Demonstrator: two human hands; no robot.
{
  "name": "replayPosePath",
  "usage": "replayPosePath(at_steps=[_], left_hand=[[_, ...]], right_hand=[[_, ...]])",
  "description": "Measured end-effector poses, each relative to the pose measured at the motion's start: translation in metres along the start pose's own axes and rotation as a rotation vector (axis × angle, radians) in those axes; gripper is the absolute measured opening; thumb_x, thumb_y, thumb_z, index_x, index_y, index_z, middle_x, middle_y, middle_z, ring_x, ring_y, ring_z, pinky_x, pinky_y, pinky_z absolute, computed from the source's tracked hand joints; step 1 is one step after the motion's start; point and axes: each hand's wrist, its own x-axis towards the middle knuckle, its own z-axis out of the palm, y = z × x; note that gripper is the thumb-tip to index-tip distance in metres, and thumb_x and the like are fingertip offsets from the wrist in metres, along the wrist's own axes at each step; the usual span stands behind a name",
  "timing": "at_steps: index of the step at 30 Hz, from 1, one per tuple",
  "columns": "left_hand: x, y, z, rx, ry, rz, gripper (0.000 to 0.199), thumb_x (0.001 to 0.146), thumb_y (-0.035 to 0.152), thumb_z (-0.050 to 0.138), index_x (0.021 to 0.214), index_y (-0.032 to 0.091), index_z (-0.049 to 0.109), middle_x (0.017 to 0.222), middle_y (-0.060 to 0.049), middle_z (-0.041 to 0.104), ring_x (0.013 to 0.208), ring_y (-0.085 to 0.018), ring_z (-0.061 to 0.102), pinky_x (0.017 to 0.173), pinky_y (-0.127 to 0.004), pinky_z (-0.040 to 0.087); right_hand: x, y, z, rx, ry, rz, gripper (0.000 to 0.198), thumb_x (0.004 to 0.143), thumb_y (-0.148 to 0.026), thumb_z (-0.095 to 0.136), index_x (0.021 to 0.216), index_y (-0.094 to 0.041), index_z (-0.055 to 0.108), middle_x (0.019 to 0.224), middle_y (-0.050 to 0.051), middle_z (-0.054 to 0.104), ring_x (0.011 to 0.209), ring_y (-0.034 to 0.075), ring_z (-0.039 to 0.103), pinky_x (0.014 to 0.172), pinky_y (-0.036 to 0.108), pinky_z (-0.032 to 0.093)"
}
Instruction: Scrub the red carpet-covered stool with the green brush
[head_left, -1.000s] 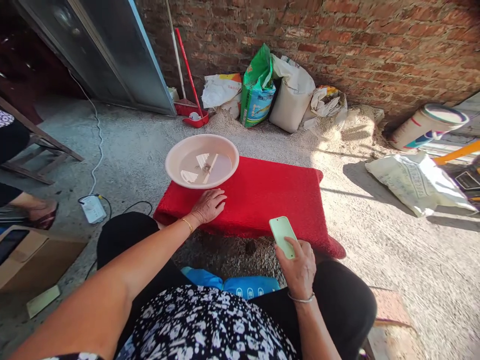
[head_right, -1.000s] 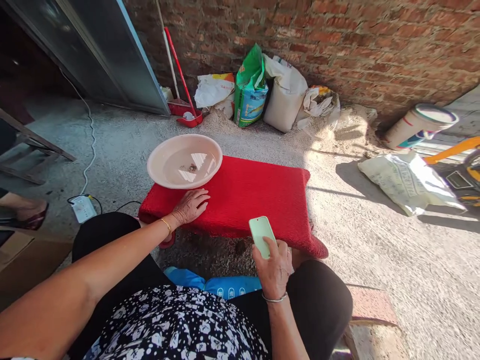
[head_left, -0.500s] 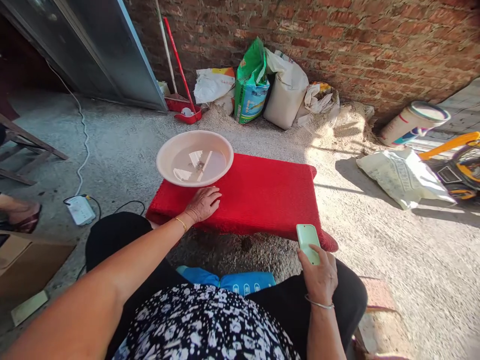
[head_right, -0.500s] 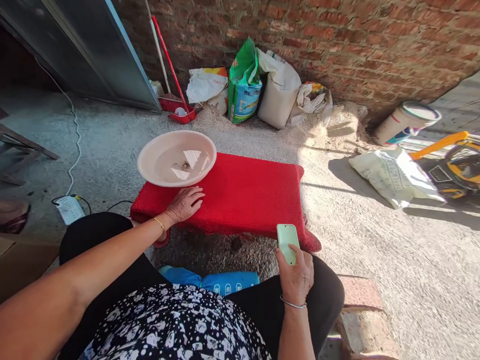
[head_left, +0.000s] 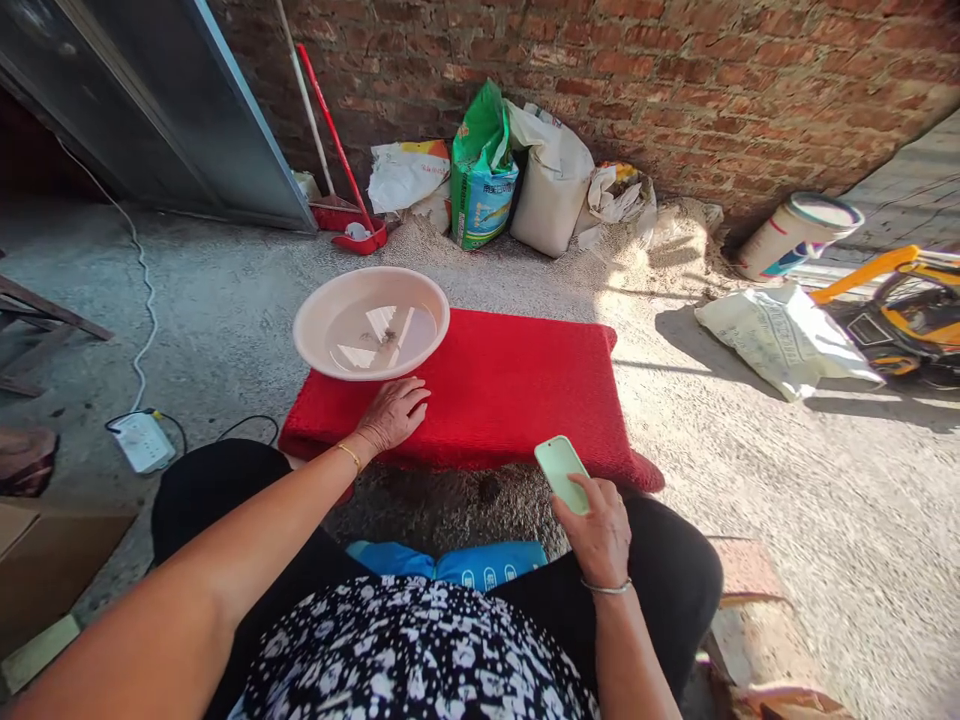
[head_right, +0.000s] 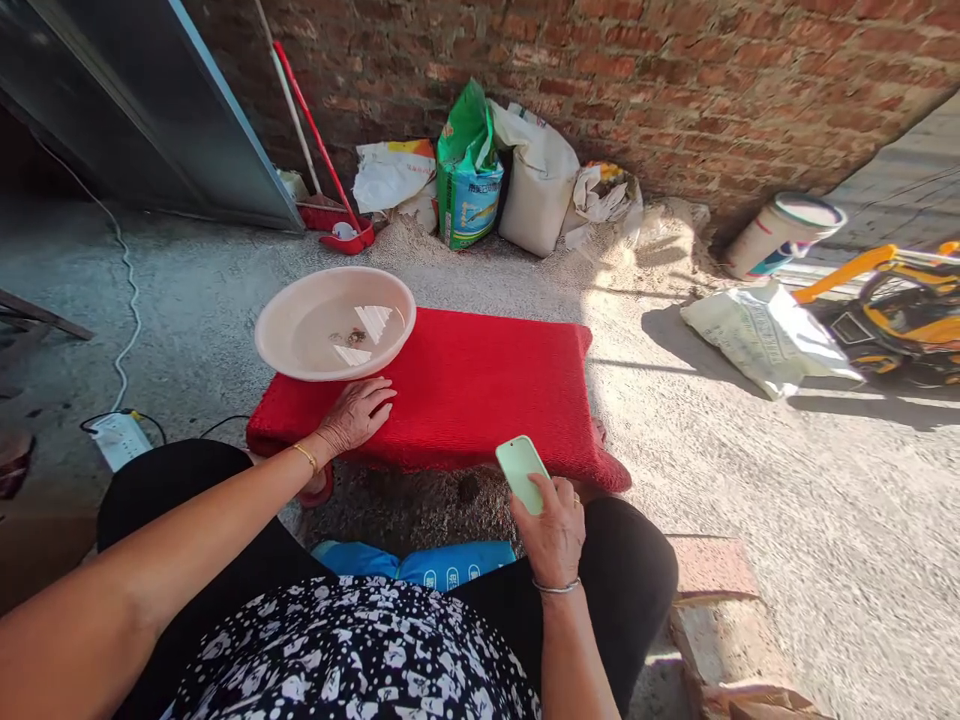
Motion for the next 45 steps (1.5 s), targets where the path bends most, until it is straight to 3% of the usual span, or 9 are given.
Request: replayPosePath(at_steps=[6,14,20,23,28,33,37,41,45], left_hand=[[0.0,0.0,0.0,-0.005,0.013,-0.004,0.029,0.087,0.025,0.046,0.108,0.018,0.064,0.121,-0.01,0.06,0.118,-0.025,0.052,0.102,-0.043,0.039],[0.001,-0.001,0.001,0.004,0.032,0.01,0.029,0.087,0.025,0.045,0.107,0.017,0.065,0.12,-0.011,0.061,0.117,-0.025,0.052,0.101,-0.043,0.041],[0.001,0.0,0.0,-0.011,0.021,0.0,0.029,0.087,0.025,0.046,0.107,0.018,0.064,0.121,-0.011,0.061,0.117,-0.025,0.053,0.101,-0.043,0.04],[0.001,0.0,0.0,-0.012,0.018,-0.001,0.029,0.087,0.025,0.045,0.108,0.018,0.064,0.121,-0.011,0.06,0.118,-0.025,0.052,0.102,-0.043,0.04],[0.001,0.001,0.0,-0.008,0.012,-0.005,0.028,0.087,0.025,0.046,0.108,0.018,0.064,0.121,-0.011,0.06,0.118,-0.025,0.052,0.102,-0.043,0.04],[0.0,0.0,0.0,-0.005,0.006,-0.01,0.028,0.087,0.024,0.046,0.108,0.018,0.064,0.122,-0.011,0.06,0.118,-0.025,0.052,0.101,-0.044,0.04],[0.0,-0.001,0.002,0.006,0.02,-0.001,0.028,0.087,0.025,0.046,0.107,0.018,0.064,0.122,-0.011,0.06,0.118,-0.025,0.052,0.101,-0.043,0.04],[0.0,-0.001,0.003,0.004,0.018,-0.006,0.028,0.087,0.024,0.046,0.108,0.019,0.064,0.122,-0.01,0.06,0.118,-0.024,0.052,0.102,-0.042,0.04],[0.0,0.0,0.002,-0.011,0.01,-0.018,0.028,0.087,0.024,0.046,0.108,0.019,0.064,0.122,-0.01,0.06,0.118,-0.024,0.052,0.102,-0.043,0.04]], right_hand=[[0.002,0.049,-0.021,-0.092,0.201,0.353,0.042,0.075,-0.057,0.057,0.099,-0.024,0.065,0.095,0.006,0.06,0.087,0.023,0.054,0.076,0.036,0.043],[-0.002,0.009,-0.004,0.095,0.066,0.058,0.043,0.079,-0.057,0.054,0.099,-0.022,0.066,0.093,0.006,0.059,0.086,0.02,0.055,0.079,0.032,0.043],[0.002,0.049,-0.022,-0.019,0.174,0.438,0.048,0.073,-0.063,0.055,0.101,-0.024,0.066,0.094,0.006,0.059,0.084,0.022,0.054,0.075,0.035,0.042],[0.004,0.056,-0.027,-0.023,0.214,0.517,0.05,0.073,-0.064,0.055,0.101,-0.024,0.066,0.091,0.006,0.059,0.082,0.023,0.053,0.073,0.035,0.042],[0.007,0.018,-0.019,0.102,0.238,0.258,0.045,0.078,-0.06,0.054,0.094,-0.02,0.066,0.086,0.006,0.058,0.083,0.02,0.053,0.077,0.033,0.043],[0.008,-0.063,-0.001,0.205,0.024,-0.099,0.031,0.079,-0.046,0.061,0.098,-0.022,0.066,0.088,0.004,0.055,0.081,0.018,0.053,0.075,0.03,0.042],[0.01,-0.108,0.016,0.145,-0.096,-0.227,0.03,0.074,-0.041,0.065,0.099,-0.025,0.067,0.088,0.004,0.055,0.08,0.019,0.052,0.075,0.031,0.04],[0.015,-0.098,0.022,0.06,-0.097,-0.215,0.031,0.074,-0.041,0.065,0.1,-0.026,0.068,0.087,0.005,0.056,0.08,0.019,0.052,0.074,0.03,0.039],[0.021,-0.045,0.008,-0.027,-0.031,-0.023,0.032,0.076,-0.046,0.061,0.1,-0.026,0.069,0.089,0.004,0.057,0.083,0.019,0.055,0.075,0.03,0.04]])
